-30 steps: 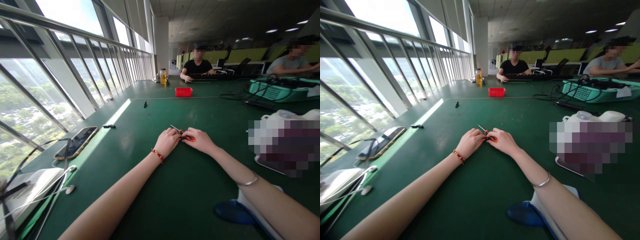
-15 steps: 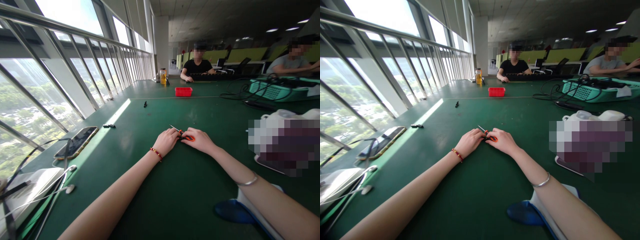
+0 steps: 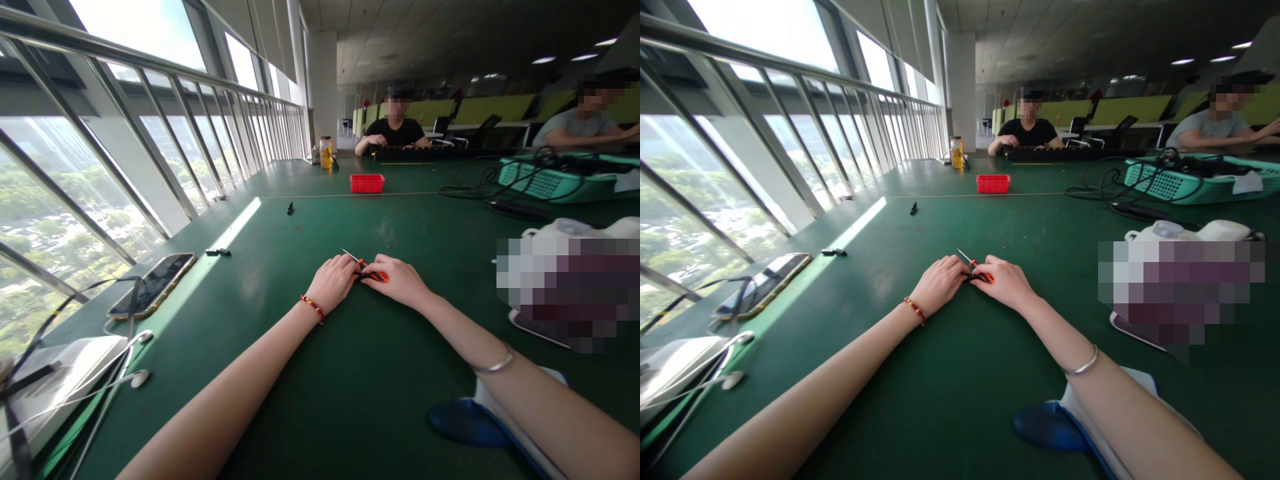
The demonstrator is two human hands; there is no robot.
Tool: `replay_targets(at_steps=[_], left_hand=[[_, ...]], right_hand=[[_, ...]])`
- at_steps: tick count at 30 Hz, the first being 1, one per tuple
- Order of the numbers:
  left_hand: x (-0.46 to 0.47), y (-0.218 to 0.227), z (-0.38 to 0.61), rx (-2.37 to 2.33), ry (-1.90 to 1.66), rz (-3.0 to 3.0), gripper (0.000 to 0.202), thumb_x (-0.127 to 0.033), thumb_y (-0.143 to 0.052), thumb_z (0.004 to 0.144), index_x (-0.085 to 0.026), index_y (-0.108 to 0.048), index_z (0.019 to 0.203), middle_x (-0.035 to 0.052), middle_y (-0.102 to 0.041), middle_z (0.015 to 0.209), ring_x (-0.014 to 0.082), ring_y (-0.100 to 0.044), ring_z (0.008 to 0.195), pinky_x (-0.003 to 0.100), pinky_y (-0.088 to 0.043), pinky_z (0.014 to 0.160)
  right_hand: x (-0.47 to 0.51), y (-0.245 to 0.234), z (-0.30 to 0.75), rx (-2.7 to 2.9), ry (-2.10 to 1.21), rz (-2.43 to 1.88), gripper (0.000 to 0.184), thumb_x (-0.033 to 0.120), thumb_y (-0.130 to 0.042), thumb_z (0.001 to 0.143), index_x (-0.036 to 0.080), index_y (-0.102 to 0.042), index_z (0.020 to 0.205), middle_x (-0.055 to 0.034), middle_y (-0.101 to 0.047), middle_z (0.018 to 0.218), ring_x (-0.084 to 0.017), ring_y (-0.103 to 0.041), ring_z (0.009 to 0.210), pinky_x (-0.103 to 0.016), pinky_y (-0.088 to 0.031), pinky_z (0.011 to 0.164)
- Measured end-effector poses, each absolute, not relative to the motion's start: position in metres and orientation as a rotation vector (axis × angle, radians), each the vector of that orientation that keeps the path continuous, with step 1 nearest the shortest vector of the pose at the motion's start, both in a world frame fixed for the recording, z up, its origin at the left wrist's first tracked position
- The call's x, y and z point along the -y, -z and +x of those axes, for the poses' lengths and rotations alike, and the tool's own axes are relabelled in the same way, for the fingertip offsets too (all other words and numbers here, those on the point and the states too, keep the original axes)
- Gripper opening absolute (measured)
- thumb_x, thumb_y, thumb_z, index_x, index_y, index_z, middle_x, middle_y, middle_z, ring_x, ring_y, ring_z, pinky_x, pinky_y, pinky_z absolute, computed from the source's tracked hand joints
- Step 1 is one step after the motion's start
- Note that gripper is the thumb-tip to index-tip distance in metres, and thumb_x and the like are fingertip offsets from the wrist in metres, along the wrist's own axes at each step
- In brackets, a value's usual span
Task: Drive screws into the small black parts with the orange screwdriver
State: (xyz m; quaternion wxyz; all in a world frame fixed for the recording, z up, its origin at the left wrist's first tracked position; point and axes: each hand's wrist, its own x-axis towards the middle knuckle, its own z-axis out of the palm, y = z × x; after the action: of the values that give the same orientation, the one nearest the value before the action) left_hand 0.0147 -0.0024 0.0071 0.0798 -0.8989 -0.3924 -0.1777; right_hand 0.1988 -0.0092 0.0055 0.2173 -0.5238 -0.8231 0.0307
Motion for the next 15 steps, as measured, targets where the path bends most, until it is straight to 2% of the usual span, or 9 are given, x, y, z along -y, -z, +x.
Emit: replay_targets(at_steps=[7,11,13,15], left_hand=[[0.001,-0.005,0.014,1.203,0.578,-2.707,0.014,-0.021,-0.042,0.091,-0.017,-0.055,0.094,0.0058,-0.056,0.096,0.0192,-0.052,0.090,0.032,-0.043,0.078],[0.000,-0.004,0.013,1.236,0.619,-2.722,0.014,-0.021,-0.043,0.090,-0.018,-0.056,0.092,0.0058,-0.056,0.094,0.0192,-0.053,0.090,0.032,-0.044,0.079],[-0.001,-0.003,0.013,1.244,0.635,-2.733,0.014,-0.022,-0.044,0.090,-0.018,-0.056,0.091,0.0058,-0.055,0.092,0.0190,-0.053,0.089,0.032,-0.045,0.079],[-0.001,-0.003,0.013,1.251,0.645,-2.736,0.013,-0.022,-0.044,0.089,-0.017,-0.057,0.091,0.0056,-0.055,0.091,0.0192,-0.053,0.088,0.033,-0.046,0.079]], right_hand=[[0.013,-0.005,0.197,2.289,-0.047,-1.474,0.025,0.042,-0.052,0.082,0.029,-0.069,0.095,-0.0012,-0.056,0.085,-0.014,-0.056,0.070,-0.024,-0.037,0.056],[0.018,-0.013,0.192,2.179,-0.042,-1.450,0.026,0.038,-0.053,0.078,0.026,-0.063,0.098,-0.0018,-0.058,0.091,-0.015,-0.056,0.072,-0.025,-0.038,0.056],[0.026,-0.031,0.186,2.064,-0.067,-1.354,0.023,0.034,-0.052,0.075,0.022,-0.060,0.094,-0.0021,-0.060,0.092,-0.015,-0.056,0.073,-0.025,-0.039,0.057],[0.042,-0.058,0.177,2.016,-0.171,-1.204,0.016,0.032,-0.049,0.075,0.021,-0.058,0.083,-0.0007,-0.061,0.077,-0.014,-0.054,0.065,-0.026,-0.039,0.057]])
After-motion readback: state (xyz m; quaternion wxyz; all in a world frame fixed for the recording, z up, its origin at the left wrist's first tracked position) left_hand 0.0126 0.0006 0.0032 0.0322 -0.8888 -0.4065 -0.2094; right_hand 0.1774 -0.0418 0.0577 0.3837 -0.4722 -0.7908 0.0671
